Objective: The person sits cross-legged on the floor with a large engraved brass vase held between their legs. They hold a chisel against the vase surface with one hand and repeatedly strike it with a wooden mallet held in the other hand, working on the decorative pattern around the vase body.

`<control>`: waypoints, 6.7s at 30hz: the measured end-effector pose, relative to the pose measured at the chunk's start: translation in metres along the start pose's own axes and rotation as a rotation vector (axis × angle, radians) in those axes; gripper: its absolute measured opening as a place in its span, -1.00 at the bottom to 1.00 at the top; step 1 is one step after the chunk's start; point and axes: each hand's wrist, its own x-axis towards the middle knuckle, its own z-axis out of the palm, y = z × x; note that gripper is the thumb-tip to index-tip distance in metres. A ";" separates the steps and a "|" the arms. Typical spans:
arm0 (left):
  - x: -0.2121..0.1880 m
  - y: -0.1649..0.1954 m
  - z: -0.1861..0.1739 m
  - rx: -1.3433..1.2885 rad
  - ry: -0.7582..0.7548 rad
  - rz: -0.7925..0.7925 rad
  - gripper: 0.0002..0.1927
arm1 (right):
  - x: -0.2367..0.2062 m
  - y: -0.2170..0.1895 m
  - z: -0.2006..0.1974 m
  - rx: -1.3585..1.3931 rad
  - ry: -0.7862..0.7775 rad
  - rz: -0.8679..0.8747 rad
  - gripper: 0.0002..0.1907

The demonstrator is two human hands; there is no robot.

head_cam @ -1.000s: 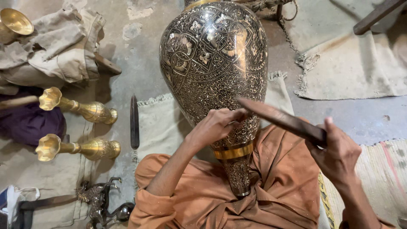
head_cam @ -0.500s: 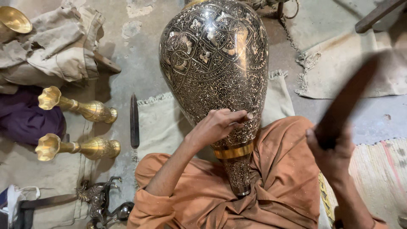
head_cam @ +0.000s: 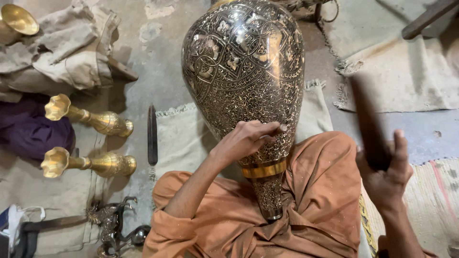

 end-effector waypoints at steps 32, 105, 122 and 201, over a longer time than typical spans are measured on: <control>0.006 -0.003 -0.004 -0.061 -0.116 -0.049 -0.48 | 0.000 -0.018 0.003 -0.410 -0.249 -0.185 -0.24; 0.005 0.000 -0.010 -0.063 -0.032 0.017 -0.50 | -0.004 -0.004 -0.006 0.086 0.022 -0.004 -0.26; 0.011 0.007 -0.015 -0.111 -0.065 0.005 -0.53 | -0.005 -0.006 0.000 -0.035 -0.015 -0.080 -0.12; 0.007 0.000 0.000 0.023 0.038 0.021 -0.67 | 0.026 -0.022 -0.008 -0.313 -0.096 -0.372 -0.19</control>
